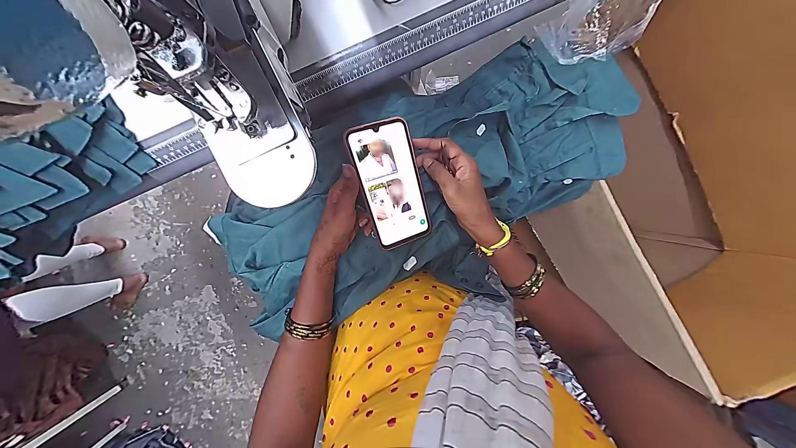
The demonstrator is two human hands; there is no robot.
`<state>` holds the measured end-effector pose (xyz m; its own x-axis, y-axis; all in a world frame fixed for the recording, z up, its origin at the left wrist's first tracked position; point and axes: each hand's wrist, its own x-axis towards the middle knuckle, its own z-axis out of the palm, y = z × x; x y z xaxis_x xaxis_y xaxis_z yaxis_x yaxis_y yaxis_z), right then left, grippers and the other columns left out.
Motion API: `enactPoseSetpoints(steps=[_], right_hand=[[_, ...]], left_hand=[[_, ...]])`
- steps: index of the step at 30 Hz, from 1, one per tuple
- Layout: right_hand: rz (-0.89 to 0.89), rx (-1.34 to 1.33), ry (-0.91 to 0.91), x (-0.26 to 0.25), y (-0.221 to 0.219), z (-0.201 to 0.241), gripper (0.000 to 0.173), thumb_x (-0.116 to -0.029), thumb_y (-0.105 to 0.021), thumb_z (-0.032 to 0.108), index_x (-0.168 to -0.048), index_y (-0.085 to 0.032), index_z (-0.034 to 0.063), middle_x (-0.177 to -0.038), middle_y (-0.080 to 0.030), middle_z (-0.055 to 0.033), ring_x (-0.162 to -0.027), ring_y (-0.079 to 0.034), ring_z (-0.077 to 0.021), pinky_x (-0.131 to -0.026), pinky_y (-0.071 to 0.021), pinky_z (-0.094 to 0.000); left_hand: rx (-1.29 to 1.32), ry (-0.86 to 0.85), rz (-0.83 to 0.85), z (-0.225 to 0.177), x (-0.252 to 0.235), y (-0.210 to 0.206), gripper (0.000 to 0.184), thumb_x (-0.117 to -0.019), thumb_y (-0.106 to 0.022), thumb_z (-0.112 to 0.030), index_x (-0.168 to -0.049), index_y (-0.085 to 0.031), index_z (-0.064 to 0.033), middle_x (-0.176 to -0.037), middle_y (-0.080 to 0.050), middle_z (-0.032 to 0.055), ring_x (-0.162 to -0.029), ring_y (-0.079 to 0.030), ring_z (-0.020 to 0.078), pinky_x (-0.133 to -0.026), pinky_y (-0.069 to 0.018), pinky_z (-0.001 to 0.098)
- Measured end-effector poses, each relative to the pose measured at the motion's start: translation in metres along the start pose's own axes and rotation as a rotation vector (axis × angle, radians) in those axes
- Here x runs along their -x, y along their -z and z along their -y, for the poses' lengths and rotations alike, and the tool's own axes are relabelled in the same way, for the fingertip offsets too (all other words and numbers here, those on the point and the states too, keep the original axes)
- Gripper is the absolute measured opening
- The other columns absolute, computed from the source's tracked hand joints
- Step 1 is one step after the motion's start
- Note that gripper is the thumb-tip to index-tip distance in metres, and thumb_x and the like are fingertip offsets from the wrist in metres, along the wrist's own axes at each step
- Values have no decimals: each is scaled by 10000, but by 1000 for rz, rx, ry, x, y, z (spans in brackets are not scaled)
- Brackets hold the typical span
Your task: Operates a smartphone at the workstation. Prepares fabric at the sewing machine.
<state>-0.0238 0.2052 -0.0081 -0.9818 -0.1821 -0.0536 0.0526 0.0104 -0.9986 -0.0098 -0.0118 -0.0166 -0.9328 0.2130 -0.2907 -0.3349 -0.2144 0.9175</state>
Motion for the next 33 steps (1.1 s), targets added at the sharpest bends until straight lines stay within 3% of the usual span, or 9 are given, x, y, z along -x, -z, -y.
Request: enactPoseSetpoints(steps=[33], right_hand=[[14,31,2,4,1,5,274,-1069,-450,35,-1316,-568,10,-954,-675,-94,-730,-626,-87,-649,-529,-204]], left_hand=[[18,-24,25,0,-1,1,509,-1074,-262,-553,-1090,-618,-189,-682,-631,-34,-408,-479,14,-370,-430,154]])
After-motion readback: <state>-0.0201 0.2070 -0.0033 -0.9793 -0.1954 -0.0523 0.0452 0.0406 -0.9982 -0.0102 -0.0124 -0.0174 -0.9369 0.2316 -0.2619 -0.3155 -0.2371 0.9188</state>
